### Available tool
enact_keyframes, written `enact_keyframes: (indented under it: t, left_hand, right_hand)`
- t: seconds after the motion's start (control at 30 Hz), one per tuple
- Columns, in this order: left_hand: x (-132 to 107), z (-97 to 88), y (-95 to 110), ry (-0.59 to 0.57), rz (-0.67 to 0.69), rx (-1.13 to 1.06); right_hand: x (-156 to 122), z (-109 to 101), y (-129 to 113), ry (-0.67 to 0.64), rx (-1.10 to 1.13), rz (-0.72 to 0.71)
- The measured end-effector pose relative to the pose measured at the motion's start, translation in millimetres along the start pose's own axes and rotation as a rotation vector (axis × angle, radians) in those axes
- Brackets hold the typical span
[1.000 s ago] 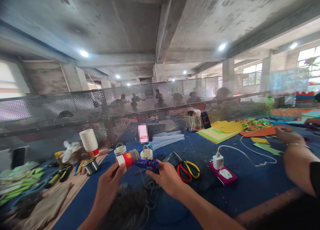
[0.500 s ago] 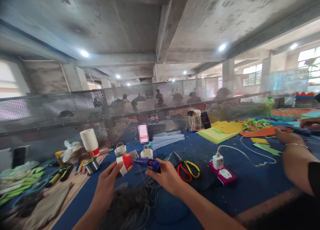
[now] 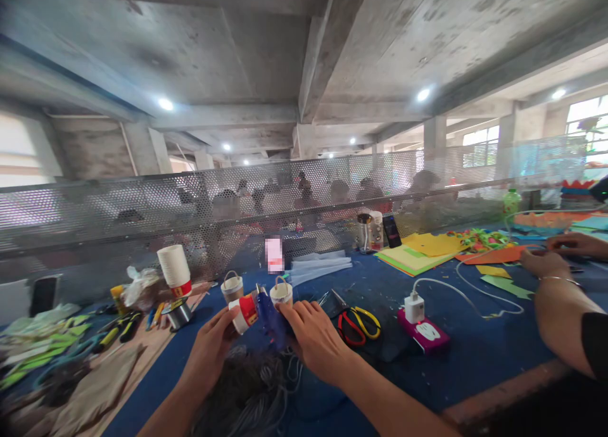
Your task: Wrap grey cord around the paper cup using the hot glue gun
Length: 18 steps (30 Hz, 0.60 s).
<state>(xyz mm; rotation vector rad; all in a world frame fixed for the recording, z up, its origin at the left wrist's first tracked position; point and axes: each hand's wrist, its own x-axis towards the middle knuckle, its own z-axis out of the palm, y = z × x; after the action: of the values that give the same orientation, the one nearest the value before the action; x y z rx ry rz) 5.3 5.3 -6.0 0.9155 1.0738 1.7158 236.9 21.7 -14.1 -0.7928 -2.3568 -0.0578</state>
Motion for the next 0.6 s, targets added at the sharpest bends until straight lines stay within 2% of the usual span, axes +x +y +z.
enact_keyframes:
  t: [0.27,0.43,0.6]
  left_hand:
    - [-3.0,-0.2,4.5,0.009,-0.006,0.008]
    - [2.4,-5.4,4.0,-0.016,-0.04,-0.09]
    - [11.7,-11.9,0.2,0.048,-0.102,-0.209]
  right_hand:
    - [0.6,9.5,3.5,0.053,-0.185,-0.089]
    - [-0.2,6.0,4.7,0.046,-0.235,-0.052]
    - [-7.7,1.2,14.8,0.042,-0.161,0.066]
